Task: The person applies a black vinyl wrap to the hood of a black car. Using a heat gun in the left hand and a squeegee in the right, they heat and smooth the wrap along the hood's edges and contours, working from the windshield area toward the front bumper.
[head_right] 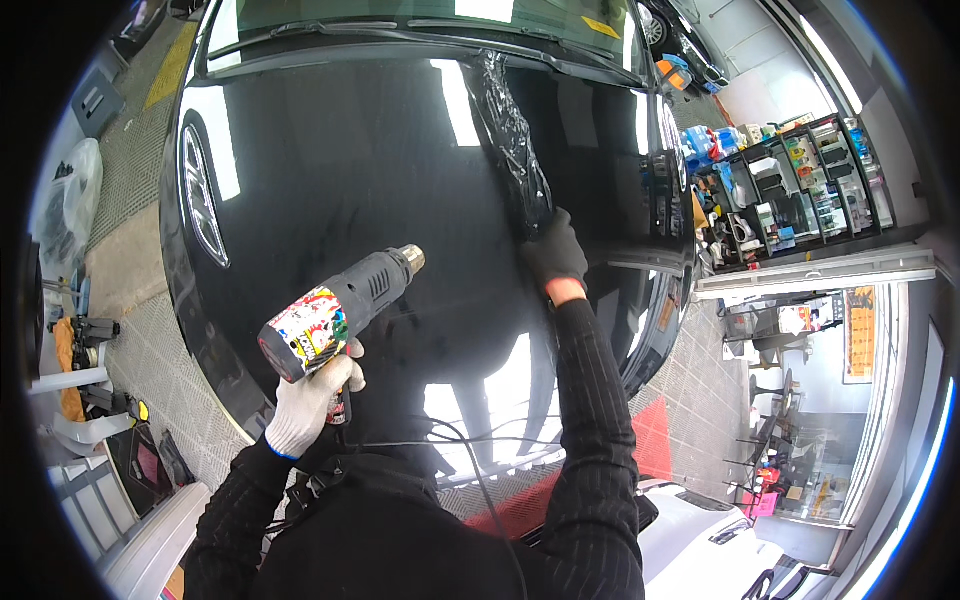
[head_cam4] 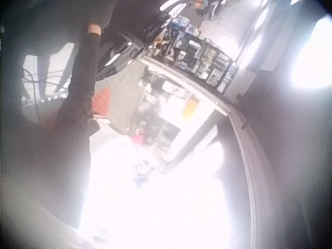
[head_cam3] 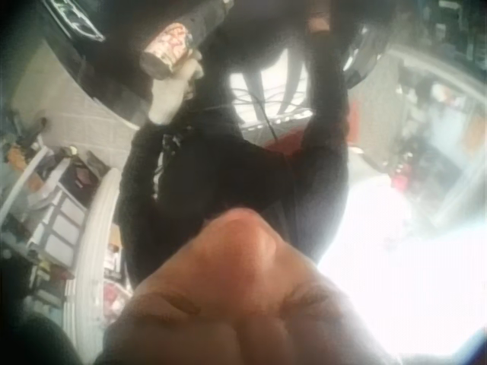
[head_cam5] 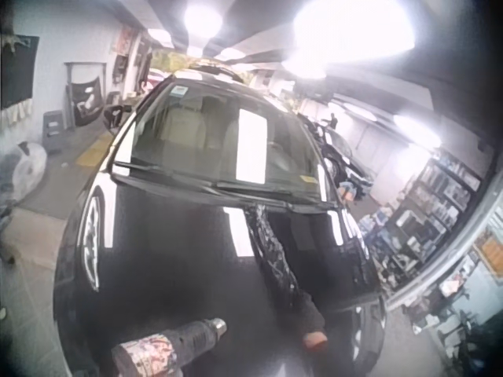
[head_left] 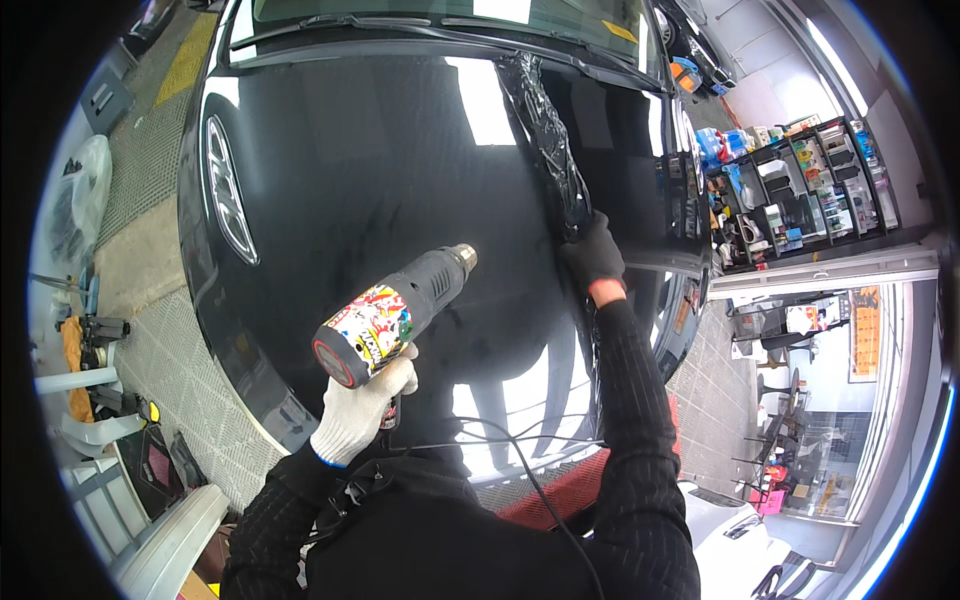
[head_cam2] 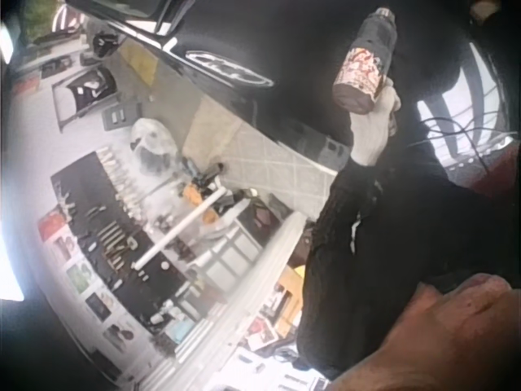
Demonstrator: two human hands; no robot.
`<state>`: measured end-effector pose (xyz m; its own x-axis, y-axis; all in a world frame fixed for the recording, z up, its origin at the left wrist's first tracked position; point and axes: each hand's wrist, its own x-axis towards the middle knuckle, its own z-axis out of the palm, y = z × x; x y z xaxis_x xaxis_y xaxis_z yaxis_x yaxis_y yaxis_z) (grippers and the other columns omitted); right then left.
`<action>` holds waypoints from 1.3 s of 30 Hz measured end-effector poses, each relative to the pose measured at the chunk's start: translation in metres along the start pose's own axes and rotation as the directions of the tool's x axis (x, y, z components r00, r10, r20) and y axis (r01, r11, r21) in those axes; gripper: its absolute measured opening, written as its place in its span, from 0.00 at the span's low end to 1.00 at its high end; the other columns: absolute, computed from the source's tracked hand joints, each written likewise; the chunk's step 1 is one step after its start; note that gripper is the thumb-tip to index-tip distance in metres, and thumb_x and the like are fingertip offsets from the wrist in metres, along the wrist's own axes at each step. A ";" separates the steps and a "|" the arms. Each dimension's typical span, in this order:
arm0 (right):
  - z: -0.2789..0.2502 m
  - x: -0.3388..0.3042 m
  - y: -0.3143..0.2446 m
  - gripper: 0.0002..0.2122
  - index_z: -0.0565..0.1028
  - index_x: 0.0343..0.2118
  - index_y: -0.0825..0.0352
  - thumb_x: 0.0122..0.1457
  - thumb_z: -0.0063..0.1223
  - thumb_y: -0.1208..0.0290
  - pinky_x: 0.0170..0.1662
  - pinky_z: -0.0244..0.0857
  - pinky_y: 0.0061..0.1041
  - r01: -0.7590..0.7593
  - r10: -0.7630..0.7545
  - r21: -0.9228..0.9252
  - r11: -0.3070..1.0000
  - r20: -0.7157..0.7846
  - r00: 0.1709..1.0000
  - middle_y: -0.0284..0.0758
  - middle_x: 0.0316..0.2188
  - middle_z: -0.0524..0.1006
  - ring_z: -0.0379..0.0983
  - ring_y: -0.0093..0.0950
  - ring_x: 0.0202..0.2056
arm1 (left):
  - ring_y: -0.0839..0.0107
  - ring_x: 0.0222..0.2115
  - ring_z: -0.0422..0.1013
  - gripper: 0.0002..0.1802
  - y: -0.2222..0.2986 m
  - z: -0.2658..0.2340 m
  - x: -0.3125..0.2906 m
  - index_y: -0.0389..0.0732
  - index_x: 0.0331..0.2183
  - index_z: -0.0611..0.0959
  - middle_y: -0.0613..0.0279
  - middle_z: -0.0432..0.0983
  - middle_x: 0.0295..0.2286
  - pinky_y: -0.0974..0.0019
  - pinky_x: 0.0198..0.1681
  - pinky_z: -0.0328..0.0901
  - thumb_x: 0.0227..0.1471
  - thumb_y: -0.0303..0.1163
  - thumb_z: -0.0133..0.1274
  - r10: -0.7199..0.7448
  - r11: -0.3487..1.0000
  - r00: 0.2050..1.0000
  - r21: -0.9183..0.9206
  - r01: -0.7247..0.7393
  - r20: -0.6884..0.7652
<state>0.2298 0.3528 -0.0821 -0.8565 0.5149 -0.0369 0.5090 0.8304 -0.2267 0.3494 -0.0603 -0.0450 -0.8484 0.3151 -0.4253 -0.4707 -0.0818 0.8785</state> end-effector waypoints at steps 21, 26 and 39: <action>0.023 -0.025 0.061 0.26 0.75 0.48 0.66 0.62 0.64 0.46 0.52 0.75 0.53 -0.051 0.046 -0.097 0.994 -0.052 0.998 0.53 0.42 0.85 0.82 0.56 0.48 | 0.72 0.31 0.78 0.08 -0.028 -0.004 0.000 0.35 0.45 0.81 0.62 0.79 0.36 0.60 0.38 0.77 0.63 0.25 0.58 0.000 0.979 1.000 -0.203 0.002 0.010; 0.026 -0.015 0.062 0.27 0.75 0.48 0.67 0.61 0.65 0.45 0.53 0.75 0.54 -0.063 0.059 -0.116 0.991 -0.038 0.998 0.55 0.43 0.85 0.82 0.56 0.49 | 0.71 0.29 0.78 0.09 -0.028 -0.011 -0.005 0.34 0.42 0.80 0.61 0.79 0.35 0.61 0.37 0.75 0.63 0.27 0.58 0.010 0.992 0.999 -0.124 -0.004 0.046; 0.037 -0.027 0.016 0.22 0.79 0.50 0.64 0.62 0.63 0.52 0.54 0.78 0.47 -0.083 0.083 0.009 0.997 -0.067 0.994 0.47 0.47 0.86 0.84 0.47 0.51 | 0.72 0.31 0.79 0.11 -0.052 0.011 -0.038 0.35 0.49 0.79 0.61 0.80 0.38 0.62 0.37 0.79 0.67 0.26 0.57 0.178 0.979 0.981 -0.085 -0.184 -0.079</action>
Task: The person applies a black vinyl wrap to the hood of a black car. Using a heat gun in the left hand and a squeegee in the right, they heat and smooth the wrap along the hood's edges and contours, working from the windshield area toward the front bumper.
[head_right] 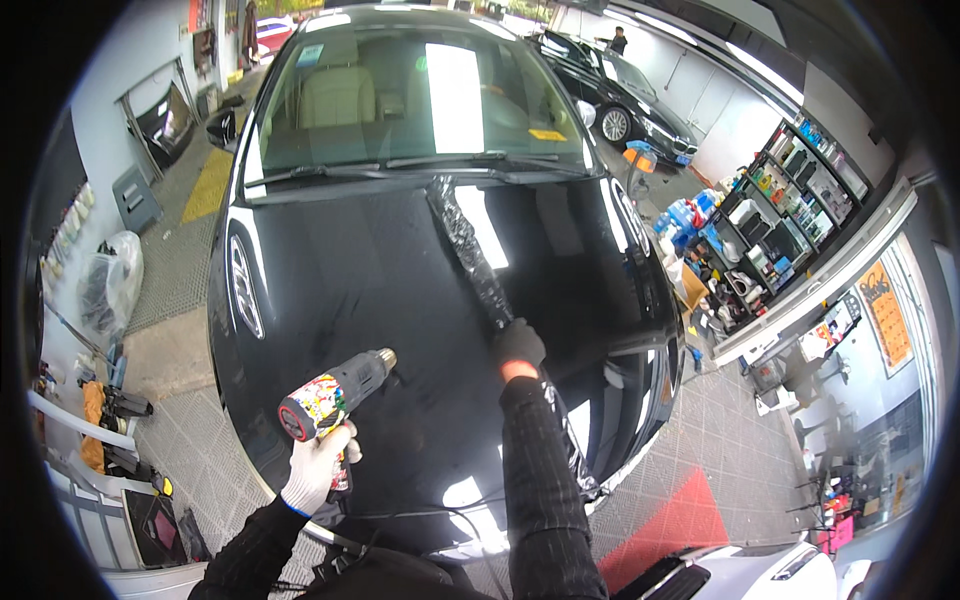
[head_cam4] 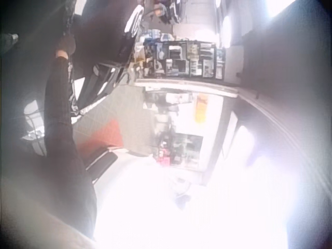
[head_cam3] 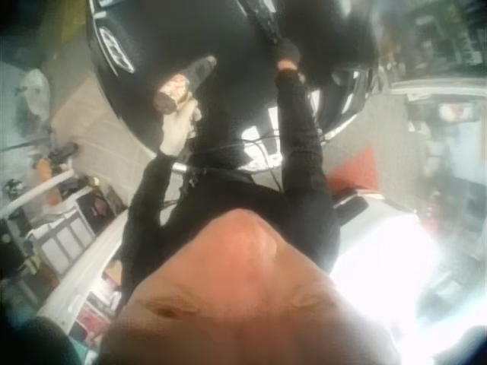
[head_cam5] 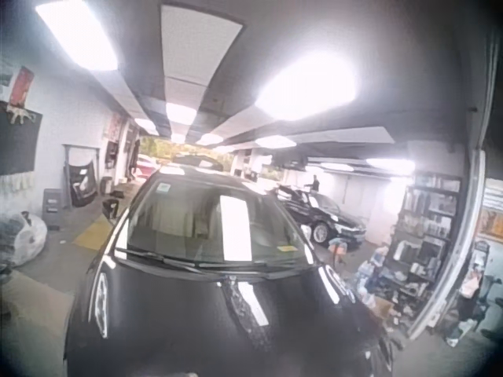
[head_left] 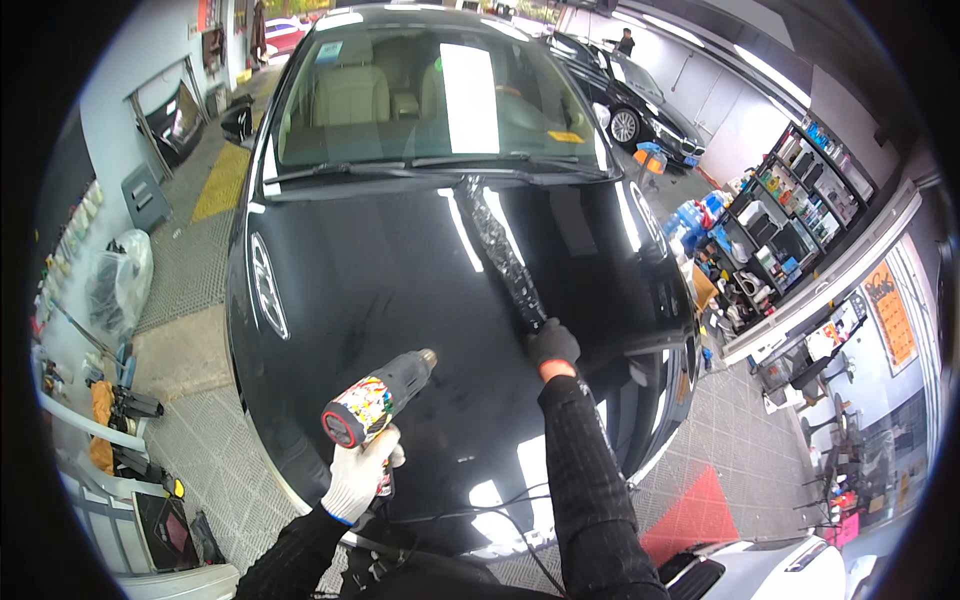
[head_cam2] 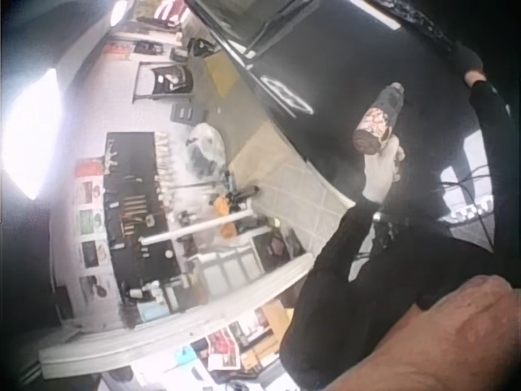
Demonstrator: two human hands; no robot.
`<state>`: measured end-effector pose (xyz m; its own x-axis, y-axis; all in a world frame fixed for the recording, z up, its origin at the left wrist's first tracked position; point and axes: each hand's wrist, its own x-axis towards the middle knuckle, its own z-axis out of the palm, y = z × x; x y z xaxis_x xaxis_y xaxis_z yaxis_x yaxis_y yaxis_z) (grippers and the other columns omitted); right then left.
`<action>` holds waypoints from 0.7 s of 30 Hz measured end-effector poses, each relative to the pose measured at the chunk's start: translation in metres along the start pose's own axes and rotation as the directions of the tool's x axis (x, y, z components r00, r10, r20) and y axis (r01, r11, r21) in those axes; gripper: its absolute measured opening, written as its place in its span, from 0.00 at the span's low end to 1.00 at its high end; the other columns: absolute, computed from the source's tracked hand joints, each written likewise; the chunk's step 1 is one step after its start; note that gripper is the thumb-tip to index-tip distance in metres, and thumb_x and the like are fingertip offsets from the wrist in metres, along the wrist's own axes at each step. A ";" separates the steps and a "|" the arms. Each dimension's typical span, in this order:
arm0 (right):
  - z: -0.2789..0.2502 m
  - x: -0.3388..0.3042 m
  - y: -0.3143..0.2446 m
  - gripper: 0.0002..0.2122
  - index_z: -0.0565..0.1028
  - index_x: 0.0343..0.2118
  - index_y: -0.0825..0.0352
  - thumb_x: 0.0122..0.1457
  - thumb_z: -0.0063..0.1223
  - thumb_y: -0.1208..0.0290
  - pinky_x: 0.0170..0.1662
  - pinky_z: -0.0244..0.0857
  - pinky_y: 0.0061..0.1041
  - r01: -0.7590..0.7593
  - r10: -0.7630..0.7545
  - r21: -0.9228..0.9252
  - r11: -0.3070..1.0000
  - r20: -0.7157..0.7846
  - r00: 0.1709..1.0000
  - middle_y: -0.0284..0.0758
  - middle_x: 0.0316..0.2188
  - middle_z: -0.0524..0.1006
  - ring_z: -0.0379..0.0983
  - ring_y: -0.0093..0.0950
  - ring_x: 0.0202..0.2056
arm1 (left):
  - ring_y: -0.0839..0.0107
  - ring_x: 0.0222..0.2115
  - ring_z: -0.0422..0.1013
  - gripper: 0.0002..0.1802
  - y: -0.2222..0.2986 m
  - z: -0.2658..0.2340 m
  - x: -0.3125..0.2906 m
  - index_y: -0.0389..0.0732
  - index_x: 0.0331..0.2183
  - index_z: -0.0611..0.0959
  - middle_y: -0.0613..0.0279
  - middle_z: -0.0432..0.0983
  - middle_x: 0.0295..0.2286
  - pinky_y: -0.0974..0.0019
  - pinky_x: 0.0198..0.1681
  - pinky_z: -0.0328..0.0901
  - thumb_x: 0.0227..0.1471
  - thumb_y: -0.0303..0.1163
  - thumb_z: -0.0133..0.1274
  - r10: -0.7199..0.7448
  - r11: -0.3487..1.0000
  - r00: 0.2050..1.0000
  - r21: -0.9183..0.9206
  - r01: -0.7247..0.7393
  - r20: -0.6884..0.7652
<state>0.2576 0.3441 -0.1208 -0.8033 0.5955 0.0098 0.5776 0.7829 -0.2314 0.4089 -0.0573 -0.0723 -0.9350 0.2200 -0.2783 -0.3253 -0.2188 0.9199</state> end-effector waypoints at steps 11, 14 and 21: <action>0.005 0.008 0.001 0.26 0.77 0.52 0.68 0.62 0.62 0.49 0.53 0.78 0.47 0.066 -0.077 0.106 0.992 0.100 0.992 0.49 0.47 0.86 0.85 0.48 0.50 | 0.73 0.27 0.79 0.08 -0.003 0.049 -0.027 0.36 0.44 0.82 0.63 0.81 0.32 0.65 0.33 0.76 0.65 0.27 0.59 0.037 0.997 0.998 0.075 -0.033 -0.055; 0.005 0.006 0.001 0.27 0.77 0.53 0.67 0.62 0.62 0.47 0.53 0.78 0.47 0.061 -0.069 0.090 0.994 0.084 0.994 0.49 0.46 0.86 0.84 0.48 0.50 | 0.74 0.27 0.79 0.08 -0.007 0.049 -0.028 0.36 0.43 0.83 0.63 0.81 0.30 0.65 0.34 0.77 0.64 0.28 0.60 0.023 0.998 0.999 0.064 -0.021 -0.023; -0.003 0.005 0.002 0.28 0.77 0.53 0.67 0.62 0.63 0.46 0.56 0.76 0.47 0.048 -0.058 0.085 0.995 0.121 0.991 0.49 0.48 0.86 0.83 0.49 0.52 | 0.74 0.27 0.80 0.10 -0.010 0.042 -0.021 0.36 0.43 0.83 0.63 0.81 0.29 0.65 0.34 0.77 0.63 0.30 0.62 0.009 0.999 0.998 0.043 -0.012 0.060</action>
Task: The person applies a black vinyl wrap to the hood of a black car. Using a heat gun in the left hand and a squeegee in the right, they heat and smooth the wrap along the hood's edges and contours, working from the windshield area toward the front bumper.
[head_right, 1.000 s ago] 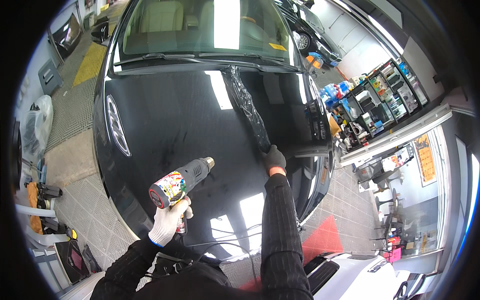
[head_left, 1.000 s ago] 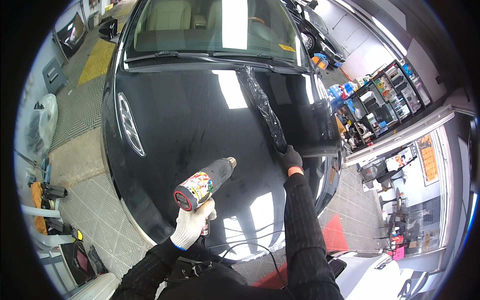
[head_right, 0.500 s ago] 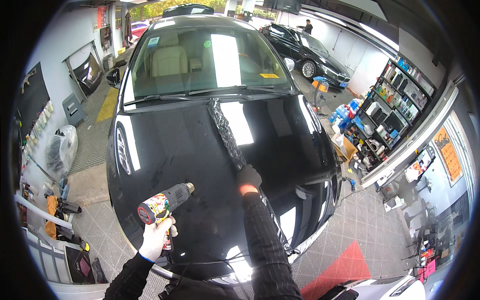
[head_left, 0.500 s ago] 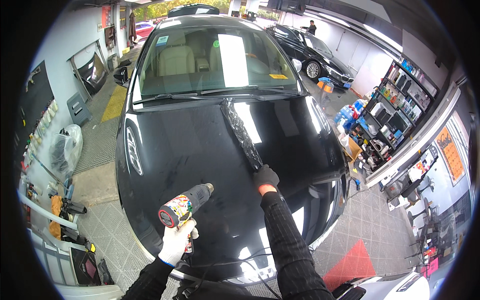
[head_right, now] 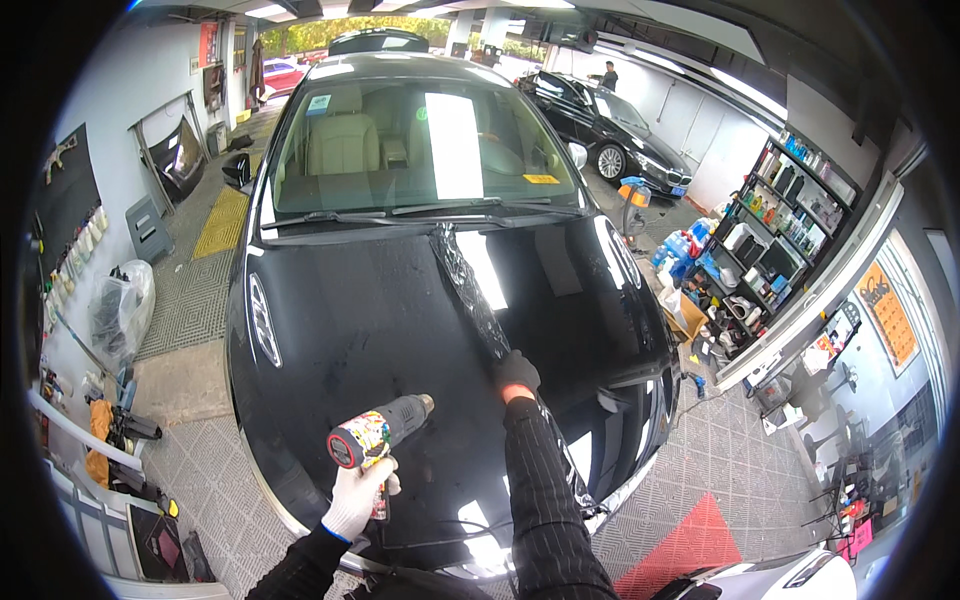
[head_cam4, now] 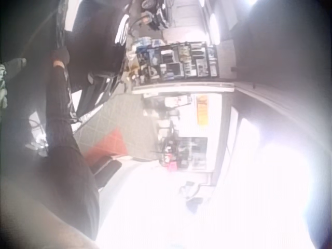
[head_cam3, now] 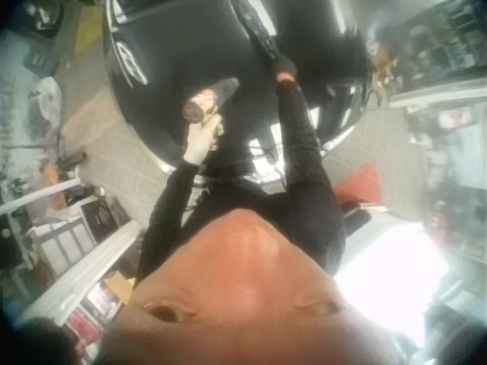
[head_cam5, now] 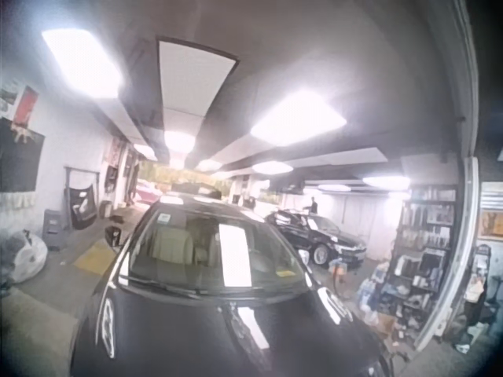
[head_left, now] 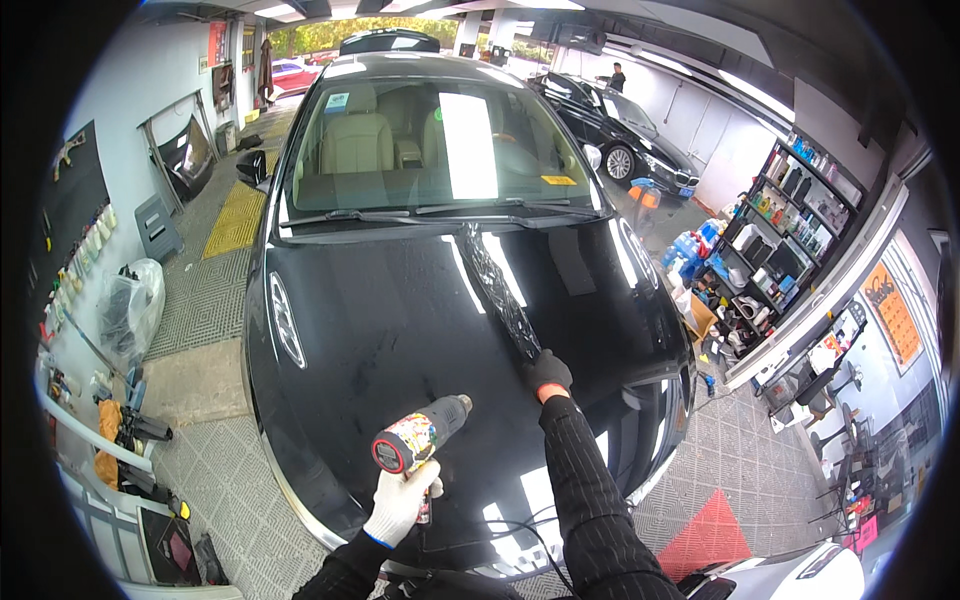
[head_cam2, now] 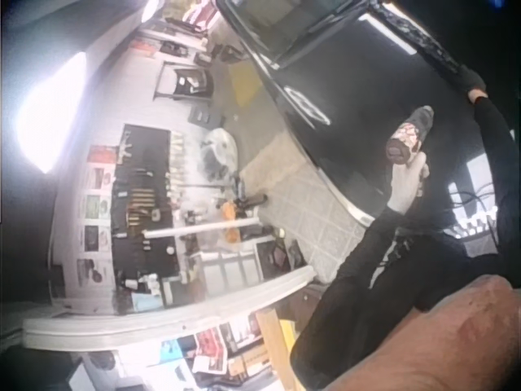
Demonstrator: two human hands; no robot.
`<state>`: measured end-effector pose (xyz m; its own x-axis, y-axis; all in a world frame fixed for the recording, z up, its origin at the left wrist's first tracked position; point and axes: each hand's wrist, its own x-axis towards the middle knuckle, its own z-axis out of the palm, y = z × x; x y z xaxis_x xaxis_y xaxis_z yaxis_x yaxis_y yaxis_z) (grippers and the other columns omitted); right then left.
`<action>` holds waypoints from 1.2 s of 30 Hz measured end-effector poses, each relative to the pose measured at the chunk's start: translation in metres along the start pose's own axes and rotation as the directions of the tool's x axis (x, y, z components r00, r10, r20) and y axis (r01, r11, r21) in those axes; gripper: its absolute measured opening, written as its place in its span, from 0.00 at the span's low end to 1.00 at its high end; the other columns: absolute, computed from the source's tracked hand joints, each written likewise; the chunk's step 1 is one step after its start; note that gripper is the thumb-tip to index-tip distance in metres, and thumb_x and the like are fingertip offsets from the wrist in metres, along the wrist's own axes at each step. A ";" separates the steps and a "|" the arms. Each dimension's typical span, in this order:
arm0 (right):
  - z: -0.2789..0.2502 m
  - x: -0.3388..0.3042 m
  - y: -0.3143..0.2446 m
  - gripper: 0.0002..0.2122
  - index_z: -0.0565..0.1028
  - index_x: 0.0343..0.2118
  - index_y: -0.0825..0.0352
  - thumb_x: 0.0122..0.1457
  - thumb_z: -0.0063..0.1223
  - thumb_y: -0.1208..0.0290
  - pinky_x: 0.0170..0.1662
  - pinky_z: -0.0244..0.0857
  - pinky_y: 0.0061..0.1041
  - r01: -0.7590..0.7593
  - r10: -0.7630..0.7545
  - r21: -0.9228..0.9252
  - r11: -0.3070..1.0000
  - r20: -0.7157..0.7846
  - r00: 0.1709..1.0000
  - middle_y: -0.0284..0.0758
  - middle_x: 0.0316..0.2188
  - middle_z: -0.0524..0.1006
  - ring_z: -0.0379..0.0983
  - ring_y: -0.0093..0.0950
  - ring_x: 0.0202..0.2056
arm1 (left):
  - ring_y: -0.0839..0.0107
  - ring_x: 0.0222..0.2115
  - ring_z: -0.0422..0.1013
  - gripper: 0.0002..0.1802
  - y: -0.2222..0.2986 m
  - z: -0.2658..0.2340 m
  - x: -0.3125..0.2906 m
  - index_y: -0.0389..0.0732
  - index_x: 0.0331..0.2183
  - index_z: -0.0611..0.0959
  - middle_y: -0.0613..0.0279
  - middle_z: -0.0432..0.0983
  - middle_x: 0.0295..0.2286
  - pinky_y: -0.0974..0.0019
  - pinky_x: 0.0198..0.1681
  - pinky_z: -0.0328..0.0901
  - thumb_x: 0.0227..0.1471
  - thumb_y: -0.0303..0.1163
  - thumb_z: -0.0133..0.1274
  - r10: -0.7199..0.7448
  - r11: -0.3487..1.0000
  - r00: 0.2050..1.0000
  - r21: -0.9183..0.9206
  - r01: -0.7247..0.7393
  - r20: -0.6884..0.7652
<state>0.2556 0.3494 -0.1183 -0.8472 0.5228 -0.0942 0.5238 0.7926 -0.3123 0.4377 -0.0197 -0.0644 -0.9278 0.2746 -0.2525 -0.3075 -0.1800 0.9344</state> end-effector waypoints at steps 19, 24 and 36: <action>0.009 0.009 0.001 0.23 0.80 0.50 0.65 0.63 0.66 0.49 0.54 0.77 0.48 0.094 -0.095 0.091 0.991 0.006 0.995 0.48 0.46 0.87 0.84 0.49 0.51 | 0.75 0.28 0.79 0.10 -0.021 0.050 -0.005 0.37 0.48 0.80 0.62 0.81 0.35 0.65 0.34 0.78 0.67 0.28 0.58 0.053 0.997 0.984 -0.051 -0.063 -0.172; -0.001 0.006 0.000 0.24 0.80 0.50 0.66 0.63 0.65 0.48 0.55 0.77 0.47 0.101 -0.103 0.056 0.993 0.045 0.994 0.47 0.48 0.86 0.84 0.49 0.52 | 0.75 0.27 0.79 0.08 -0.022 0.057 -0.005 0.37 0.46 0.81 0.62 0.82 0.34 0.64 0.33 0.77 0.67 0.28 0.57 0.044 0.999 0.986 -0.009 -0.046 -0.164; -0.006 0.008 0.015 0.28 0.80 0.50 0.66 0.63 0.64 0.42 0.56 0.75 0.49 0.089 -0.091 0.045 0.995 0.040 0.995 0.50 0.48 0.85 0.82 0.51 0.54 | 0.76 0.27 0.78 0.09 -0.014 0.046 0.008 0.38 0.47 0.81 0.64 0.81 0.35 0.67 0.32 0.76 0.67 0.27 0.57 0.059 0.998 0.991 -0.029 -0.063 -0.121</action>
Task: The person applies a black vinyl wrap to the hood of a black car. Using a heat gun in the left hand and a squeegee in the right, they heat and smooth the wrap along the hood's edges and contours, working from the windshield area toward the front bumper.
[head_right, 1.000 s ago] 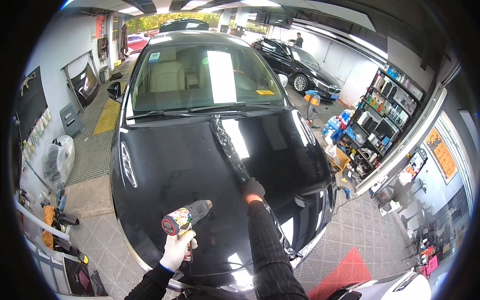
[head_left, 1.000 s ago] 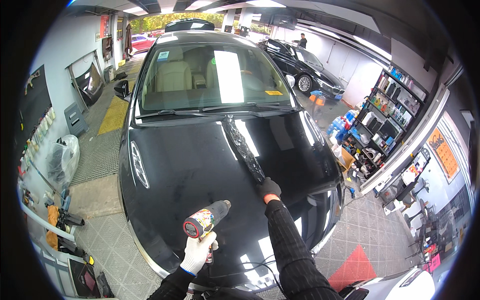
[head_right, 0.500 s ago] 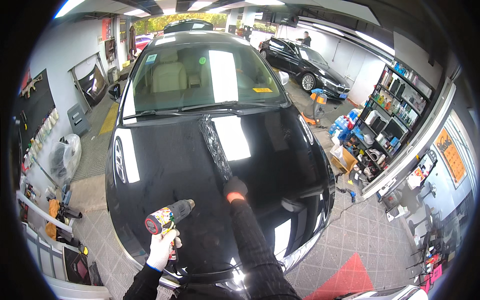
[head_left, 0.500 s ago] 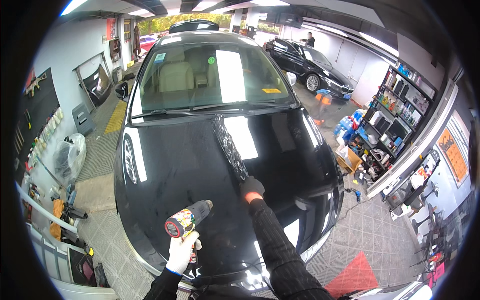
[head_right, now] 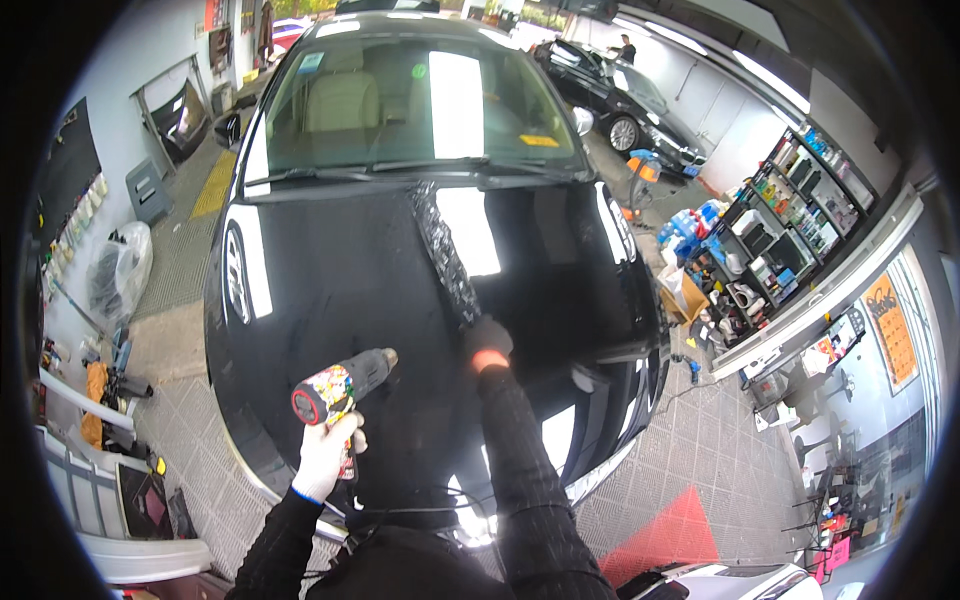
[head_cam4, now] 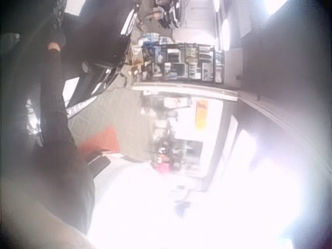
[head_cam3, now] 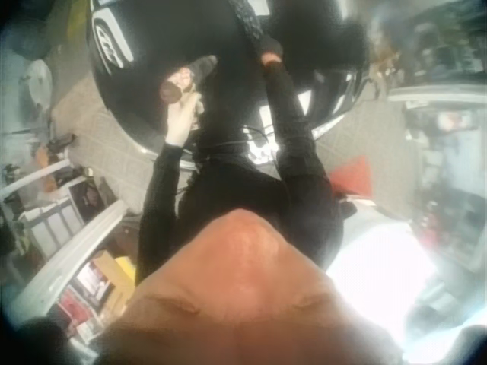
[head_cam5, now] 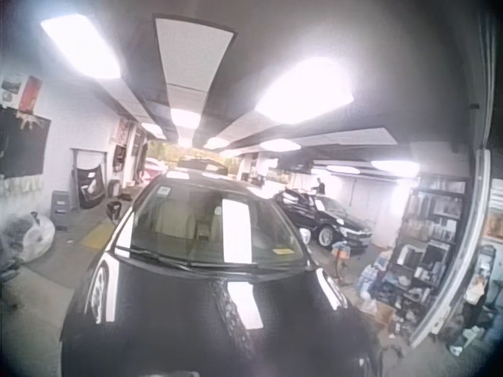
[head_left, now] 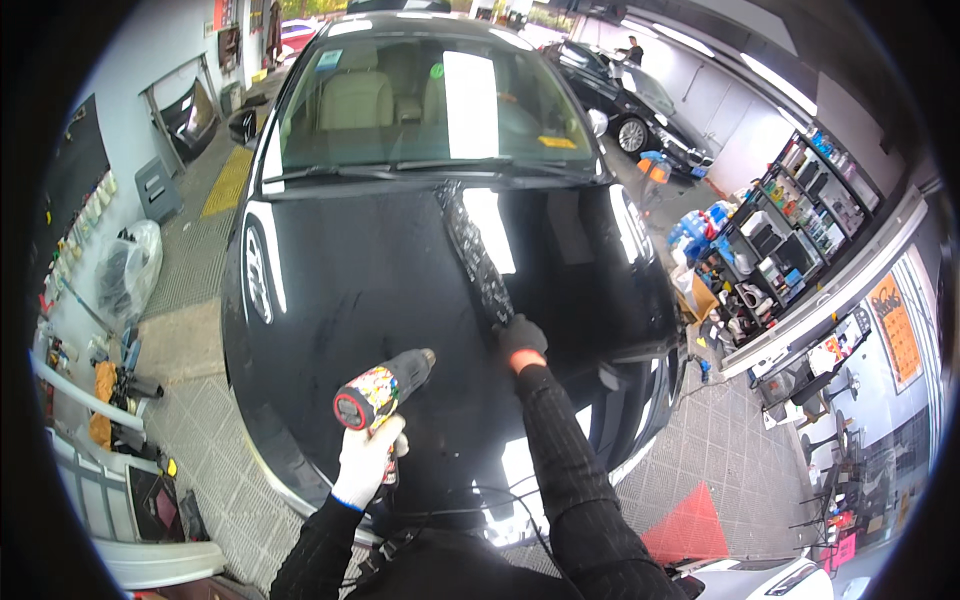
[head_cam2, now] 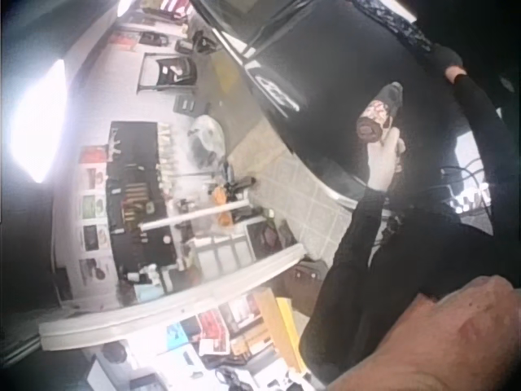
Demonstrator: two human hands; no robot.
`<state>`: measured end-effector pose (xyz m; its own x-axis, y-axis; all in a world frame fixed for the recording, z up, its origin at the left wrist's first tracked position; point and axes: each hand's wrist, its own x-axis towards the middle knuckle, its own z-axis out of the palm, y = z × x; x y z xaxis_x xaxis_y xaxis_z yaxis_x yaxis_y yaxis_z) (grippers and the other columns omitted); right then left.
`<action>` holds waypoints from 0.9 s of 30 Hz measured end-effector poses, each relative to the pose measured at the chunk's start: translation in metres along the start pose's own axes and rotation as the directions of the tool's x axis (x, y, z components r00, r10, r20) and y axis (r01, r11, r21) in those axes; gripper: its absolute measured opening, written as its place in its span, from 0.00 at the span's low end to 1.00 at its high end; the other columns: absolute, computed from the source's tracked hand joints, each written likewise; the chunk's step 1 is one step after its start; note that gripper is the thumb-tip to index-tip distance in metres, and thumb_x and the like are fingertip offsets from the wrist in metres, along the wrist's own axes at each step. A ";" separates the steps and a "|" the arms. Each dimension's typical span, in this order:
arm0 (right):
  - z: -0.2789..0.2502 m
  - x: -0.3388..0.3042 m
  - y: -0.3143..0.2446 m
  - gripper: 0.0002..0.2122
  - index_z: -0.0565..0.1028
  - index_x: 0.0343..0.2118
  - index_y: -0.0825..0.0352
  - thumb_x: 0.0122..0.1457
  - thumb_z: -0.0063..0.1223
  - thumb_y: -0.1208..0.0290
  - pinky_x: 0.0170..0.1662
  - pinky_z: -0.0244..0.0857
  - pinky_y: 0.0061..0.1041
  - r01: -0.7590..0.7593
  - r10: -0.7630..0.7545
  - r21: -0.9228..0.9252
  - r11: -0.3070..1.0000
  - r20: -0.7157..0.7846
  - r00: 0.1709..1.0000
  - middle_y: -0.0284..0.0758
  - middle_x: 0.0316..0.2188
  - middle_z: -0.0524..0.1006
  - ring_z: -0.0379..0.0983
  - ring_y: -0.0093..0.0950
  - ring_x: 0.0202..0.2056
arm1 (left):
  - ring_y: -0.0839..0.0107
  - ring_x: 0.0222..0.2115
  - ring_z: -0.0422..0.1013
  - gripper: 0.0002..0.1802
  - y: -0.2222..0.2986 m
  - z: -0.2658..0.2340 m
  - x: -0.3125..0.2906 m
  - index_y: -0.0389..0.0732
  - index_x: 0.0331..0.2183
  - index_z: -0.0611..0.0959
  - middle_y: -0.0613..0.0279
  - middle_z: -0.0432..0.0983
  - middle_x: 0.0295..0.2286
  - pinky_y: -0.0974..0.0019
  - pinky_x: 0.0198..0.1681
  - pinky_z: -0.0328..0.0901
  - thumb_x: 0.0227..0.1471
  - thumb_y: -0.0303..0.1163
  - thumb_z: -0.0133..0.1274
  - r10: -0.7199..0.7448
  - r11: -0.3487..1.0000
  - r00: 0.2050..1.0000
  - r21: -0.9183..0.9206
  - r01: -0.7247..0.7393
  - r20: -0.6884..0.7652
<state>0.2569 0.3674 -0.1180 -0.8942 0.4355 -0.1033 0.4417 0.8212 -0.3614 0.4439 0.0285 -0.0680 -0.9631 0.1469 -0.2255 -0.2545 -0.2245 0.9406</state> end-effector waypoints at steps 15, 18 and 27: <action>0.009 -0.003 -0.034 0.33 0.72 0.54 0.66 0.61 0.63 0.39 0.55 0.77 0.51 -0.083 0.071 -0.062 0.995 -0.177 0.982 0.49 0.54 0.82 0.82 0.51 0.54 | 0.75 0.27 0.77 0.09 0.013 0.005 -0.004 0.36 0.43 0.83 0.66 0.80 0.26 0.66 0.35 0.73 0.64 0.31 0.61 -0.090 0.993 0.996 0.070 0.091 -0.011; 0.017 0.008 -0.041 0.31 0.72 0.53 0.67 0.61 0.63 0.43 0.52 0.77 0.51 -0.037 0.021 -0.060 0.998 -0.245 0.969 0.51 0.50 0.84 0.83 0.52 0.52 | 0.76 0.27 0.76 0.09 0.014 0.009 -0.006 0.37 0.41 0.83 0.67 0.80 0.25 0.66 0.35 0.72 0.64 0.32 0.61 -0.121 0.991 0.993 0.064 0.121 -0.005; 0.000 0.021 -0.038 0.24 0.83 0.44 0.74 0.55 0.59 0.55 0.54 0.76 0.48 0.016 -0.008 0.088 0.996 -0.083 0.997 0.57 0.44 0.85 0.83 0.55 0.50 | 0.77 0.26 0.74 0.08 0.003 0.009 0.003 0.36 0.38 0.81 0.66 0.77 0.25 0.66 0.34 0.70 0.63 0.31 0.60 -0.183 0.981 0.983 0.069 0.180 0.034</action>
<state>0.2216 0.3450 -0.1062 -0.8888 0.4577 -0.0230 0.4194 0.7922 -0.4433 0.4408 0.0371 -0.0636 -0.8969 0.2181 -0.3847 -0.4170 -0.1272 0.9000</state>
